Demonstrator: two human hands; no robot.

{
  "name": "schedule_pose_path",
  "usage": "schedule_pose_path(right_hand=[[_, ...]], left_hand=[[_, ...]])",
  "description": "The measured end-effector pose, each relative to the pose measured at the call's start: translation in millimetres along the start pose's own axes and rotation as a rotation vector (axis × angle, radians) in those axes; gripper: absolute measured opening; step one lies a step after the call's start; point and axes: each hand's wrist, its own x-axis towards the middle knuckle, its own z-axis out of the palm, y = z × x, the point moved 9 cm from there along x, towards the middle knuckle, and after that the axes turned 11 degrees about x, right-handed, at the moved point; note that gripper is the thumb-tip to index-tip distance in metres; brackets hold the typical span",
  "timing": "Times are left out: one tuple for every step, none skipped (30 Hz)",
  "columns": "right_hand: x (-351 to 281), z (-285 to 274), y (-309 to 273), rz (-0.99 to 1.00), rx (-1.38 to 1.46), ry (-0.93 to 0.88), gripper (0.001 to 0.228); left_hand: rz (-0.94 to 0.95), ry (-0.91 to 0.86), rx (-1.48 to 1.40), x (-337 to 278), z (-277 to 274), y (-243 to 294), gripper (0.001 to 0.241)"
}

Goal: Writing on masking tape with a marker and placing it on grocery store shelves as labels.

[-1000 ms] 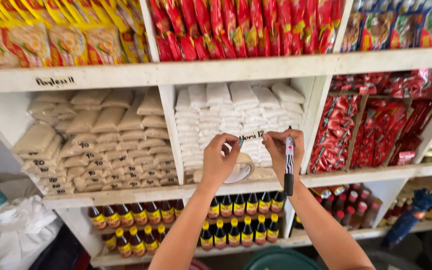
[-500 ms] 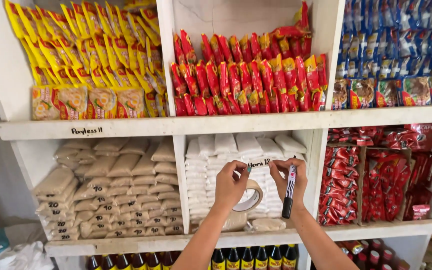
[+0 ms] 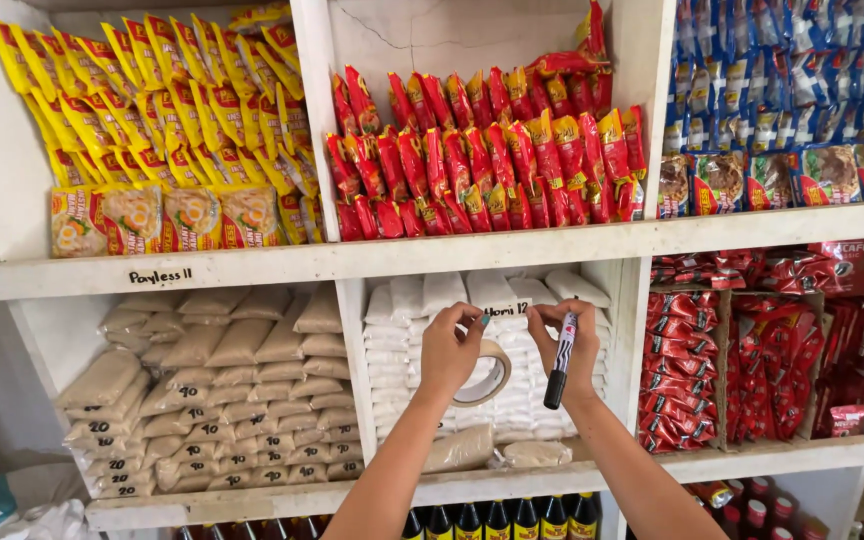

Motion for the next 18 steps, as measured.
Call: schedule_pose_path(right_hand=[[2,1,4,-0.005,0.001,0.004,0.038],[4,2,12,0.027,0.031,0.014,0.039],[7,2,19,0.058,0.060,0.024,0.040],[13,5,21,0.051,0.061,0.026,0.040],[16,7,21,0.032,0.050,0.031,0.039],[19,9,22,0.013,0.039,0.036,0.039],[24,12,23,0.012,0.040,0.036,0.039],[28,13,28,0.046,0.011,0.051,0.039],[31,14,33,0.081,-0.021,0.066,0.040],[34,15,37,0.081,-0.023,0.065,0.040],[38,17,37,0.049,-0.019,0.061,0.040],[41,19,38,0.016,-0.015,0.057,0.040],[43,22,39,0.018,-0.017,0.054,0.040],[45,24,38,0.008,0.002,0.048,0.040],[49,27,38,-0.007,0.021,0.047,0.040],[51,29,40,-0.008,0.021,0.049,0.040],[53,31,37,-0.060,-0.033,0.046,0.041],[54,33,34,-0.111,-0.087,0.043,0.042]], left_hand=[[0.006,0.000,0.000,4,1,-1,0.009],[-0.014,-0.008,0.000,8,2,-5,0.009],[-0.033,-0.014,-0.002,12,4,-7,0.010],[-0.026,-0.012,-0.003,18,5,-7,0.010],[-0.026,-0.013,-0.024,22,6,-9,0.011],[-0.025,-0.014,-0.044,27,7,-10,0.011],[-0.024,-0.014,-0.044,34,9,-13,0.011],[-0.019,-0.011,-0.031,41,11,-17,0.012],[-0.016,-0.009,-0.019,47,13,-20,0.013],[-0.017,-0.009,-0.020,53,15,-22,0.013],[-0.025,0.004,-0.019,59,16,-25,0.014],[-0.032,0.018,-0.017,65,16,-28,0.014],[-0.036,0.018,-0.018,70,17,-29,0.014],[-0.032,0.045,-0.019,74,15,-30,0.013],[-0.022,0.069,-0.020,80,14,-30,0.013],[-0.020,0.068,-0.021,84,17,-34,0.013],[-0.014,0.087,0.005,88,19,-38,0.013],[-0.008,0.105,0.031,92,20,-42,0.013]])
